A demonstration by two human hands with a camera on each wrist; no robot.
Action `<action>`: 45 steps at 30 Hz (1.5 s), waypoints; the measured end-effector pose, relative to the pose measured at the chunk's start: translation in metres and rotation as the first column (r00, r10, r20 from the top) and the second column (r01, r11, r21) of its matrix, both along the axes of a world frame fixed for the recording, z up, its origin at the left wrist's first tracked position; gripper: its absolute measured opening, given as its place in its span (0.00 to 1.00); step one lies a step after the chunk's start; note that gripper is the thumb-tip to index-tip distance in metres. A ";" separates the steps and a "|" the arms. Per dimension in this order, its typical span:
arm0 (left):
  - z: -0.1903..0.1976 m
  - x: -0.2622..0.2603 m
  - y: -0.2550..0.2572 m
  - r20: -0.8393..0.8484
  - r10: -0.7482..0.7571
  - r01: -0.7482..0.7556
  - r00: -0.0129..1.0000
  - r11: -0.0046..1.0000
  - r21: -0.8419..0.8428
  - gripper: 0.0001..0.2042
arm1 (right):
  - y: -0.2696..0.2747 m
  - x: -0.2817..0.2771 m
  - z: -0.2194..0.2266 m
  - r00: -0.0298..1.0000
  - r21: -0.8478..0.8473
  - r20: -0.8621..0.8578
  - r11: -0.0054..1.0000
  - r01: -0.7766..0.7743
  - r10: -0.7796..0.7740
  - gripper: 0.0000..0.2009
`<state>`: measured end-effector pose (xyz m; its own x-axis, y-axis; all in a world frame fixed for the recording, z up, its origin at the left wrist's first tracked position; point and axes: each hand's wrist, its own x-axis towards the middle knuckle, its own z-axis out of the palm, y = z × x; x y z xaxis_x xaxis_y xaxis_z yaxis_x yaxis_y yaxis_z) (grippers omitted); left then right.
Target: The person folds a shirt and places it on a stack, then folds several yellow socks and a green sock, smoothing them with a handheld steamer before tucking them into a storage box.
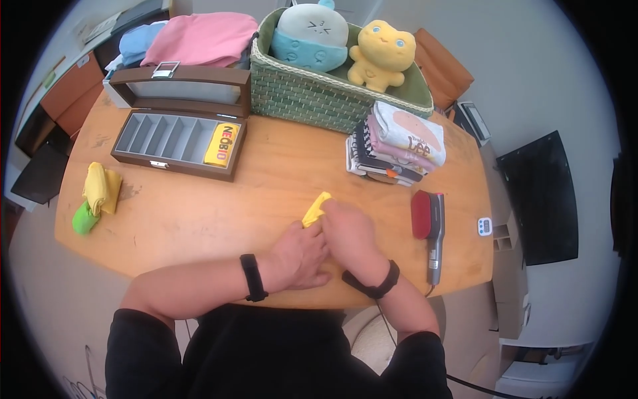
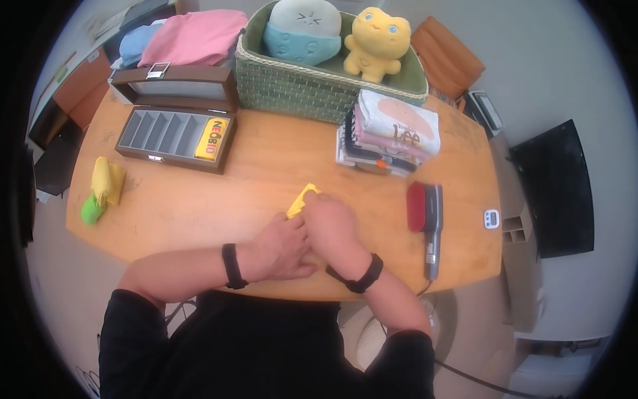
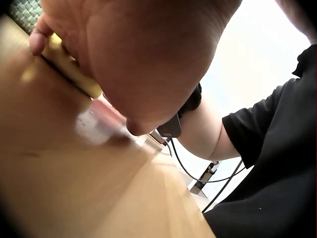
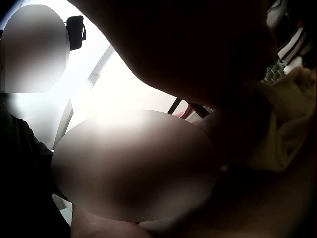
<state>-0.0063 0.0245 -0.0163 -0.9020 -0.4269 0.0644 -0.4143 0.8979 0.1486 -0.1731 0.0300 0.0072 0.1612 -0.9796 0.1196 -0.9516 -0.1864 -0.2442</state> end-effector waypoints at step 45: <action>-0.002 0.016 0.005 -0.057 0.034 -0.032 0.998 0.999 0.029 0.40 | -0.010 -0.013 -0.010 0.987 0.115 0.154 0.993 0.028 -0.046 0.09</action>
